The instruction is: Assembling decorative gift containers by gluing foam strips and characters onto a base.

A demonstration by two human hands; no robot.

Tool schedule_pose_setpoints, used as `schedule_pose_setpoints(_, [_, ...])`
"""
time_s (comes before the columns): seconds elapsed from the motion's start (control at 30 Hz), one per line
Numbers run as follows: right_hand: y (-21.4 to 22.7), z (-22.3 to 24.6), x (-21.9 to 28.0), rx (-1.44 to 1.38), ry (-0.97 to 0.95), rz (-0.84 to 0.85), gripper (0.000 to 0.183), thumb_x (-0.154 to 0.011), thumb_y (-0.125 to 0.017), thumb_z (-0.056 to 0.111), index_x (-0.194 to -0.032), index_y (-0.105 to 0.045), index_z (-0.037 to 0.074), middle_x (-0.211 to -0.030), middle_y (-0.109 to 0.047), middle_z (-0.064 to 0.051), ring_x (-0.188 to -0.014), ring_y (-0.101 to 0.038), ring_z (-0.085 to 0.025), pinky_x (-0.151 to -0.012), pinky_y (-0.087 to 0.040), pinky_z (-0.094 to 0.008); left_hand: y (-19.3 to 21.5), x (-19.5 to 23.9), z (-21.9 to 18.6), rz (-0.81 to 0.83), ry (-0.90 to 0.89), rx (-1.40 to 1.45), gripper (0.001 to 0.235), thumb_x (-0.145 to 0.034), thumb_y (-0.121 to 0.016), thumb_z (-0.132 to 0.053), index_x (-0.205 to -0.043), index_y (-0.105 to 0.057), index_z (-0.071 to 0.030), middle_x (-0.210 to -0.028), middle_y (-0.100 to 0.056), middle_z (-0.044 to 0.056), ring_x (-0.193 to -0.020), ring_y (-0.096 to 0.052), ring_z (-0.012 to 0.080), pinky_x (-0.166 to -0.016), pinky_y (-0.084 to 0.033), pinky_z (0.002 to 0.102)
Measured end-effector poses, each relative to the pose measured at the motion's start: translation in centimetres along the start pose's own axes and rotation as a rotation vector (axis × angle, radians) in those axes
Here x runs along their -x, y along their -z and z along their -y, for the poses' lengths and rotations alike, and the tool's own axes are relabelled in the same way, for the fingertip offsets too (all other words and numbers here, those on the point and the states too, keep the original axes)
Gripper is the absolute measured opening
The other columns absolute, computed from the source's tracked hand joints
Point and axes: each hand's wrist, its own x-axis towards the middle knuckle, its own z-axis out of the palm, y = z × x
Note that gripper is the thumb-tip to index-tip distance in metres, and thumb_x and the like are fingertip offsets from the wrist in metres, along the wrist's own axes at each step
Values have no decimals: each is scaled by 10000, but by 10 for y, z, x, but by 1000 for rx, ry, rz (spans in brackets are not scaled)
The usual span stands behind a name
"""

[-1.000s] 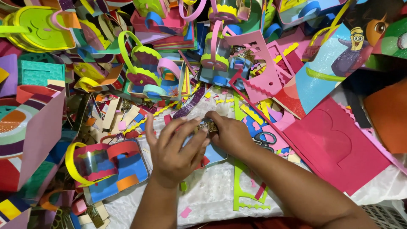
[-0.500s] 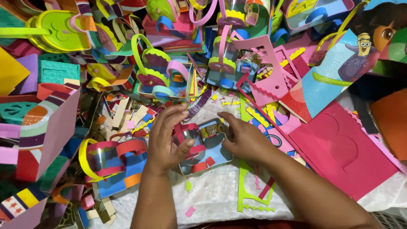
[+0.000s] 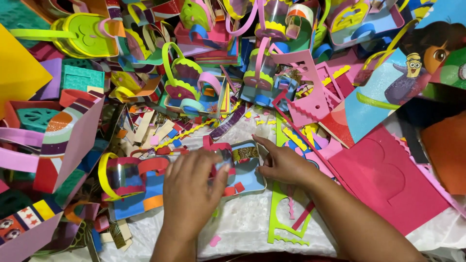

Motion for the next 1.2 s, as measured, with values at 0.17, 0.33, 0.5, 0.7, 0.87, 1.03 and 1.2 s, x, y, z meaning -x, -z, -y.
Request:
schedule_pose_setpoints(0.17, [7,0,-3,16,2,41,904,-866,-681,327,-1646,-226,376,-868,-713,-61,-772,-669,-208,-673,-455,-343,-23,54,17,30,114,-84,433,-955,-658,-422,-1211,-583,-81,-1163,-656,103,-1015,-635,325,-856,-511,441])
schedule_pose_setpoints(0.33, [4,-5,-1,-18,42,2,869,-839,-664,290,-1618,-290,377,-928,-717,-8,-813,-673,-192,-718,-469,-333,-39,57,23,331,546,296,984,-859,-741,-412,-1623,-191,-123,-1502,-547,114,-1247,-671,257,-937,-573,446])
schedule_pose_setpoints(0.5, [9,-2,11,-176,116,41,916,-858,-753,226,-1620,-276,398,-1092,-699,20,-755,-627,-125,-736,-505,-280,-67,74,44,141,633,755,1278,-682,-908,-239,-1648,-78,-135,-1484,-512,185,-1380,-525,231,-1090,-478,360])
schedule_pose_setpoints(0.7, [10,-2,18,-505,296,96,978,-873,-740,66,-1662,-222,320,-1082,-492,-47,-703,-481,-98,-691,-449,-272,-65,75,36,-7,709,1338,1296,-621,-885,-233,-1638,-84,-291,-1624,-383,206,-1367,-533,319,-1034,-508,467])
schedule_pose_setpoints(0.87, [1,-19,11,-706,540,43,955,-862,-731,82,-1652,-212,221,-1112,-472,-90,-803,-513,-134,-742,-451,-273,-59,75,15,-187,424,1537,1314,-652,-928,-291,-1639,-62,-226,-1654,-305,182,-1470,-394,374,-1166,-380,537])
schedule_pose_setpoints(1.03, [-1,-21,11,-915,696,42,995,-864,-730,136,-1665,-140,173,-1184,-511,-102,-784,-406,-118,-691,-400,-244,-68,82,25,-241,239,1429,1329,-683,-920,-384,-1636,-25,-139,-1691,-164,199,-1506,-310,334,-1221,-292,445])
schedule_pose_setpoints(1.2, [-6,-18,7,-1107,728,178,1187,-823,-845,207,-1638,16,254,-1444,-505,-267,-1104,-706,-353,-779,-647,-419,-40,52,30,-197,297,1193,1039,-773,-812,-287,-1598,-194,-154,-1696,-240,208,-1578,-239,364,-1243,-243,530])
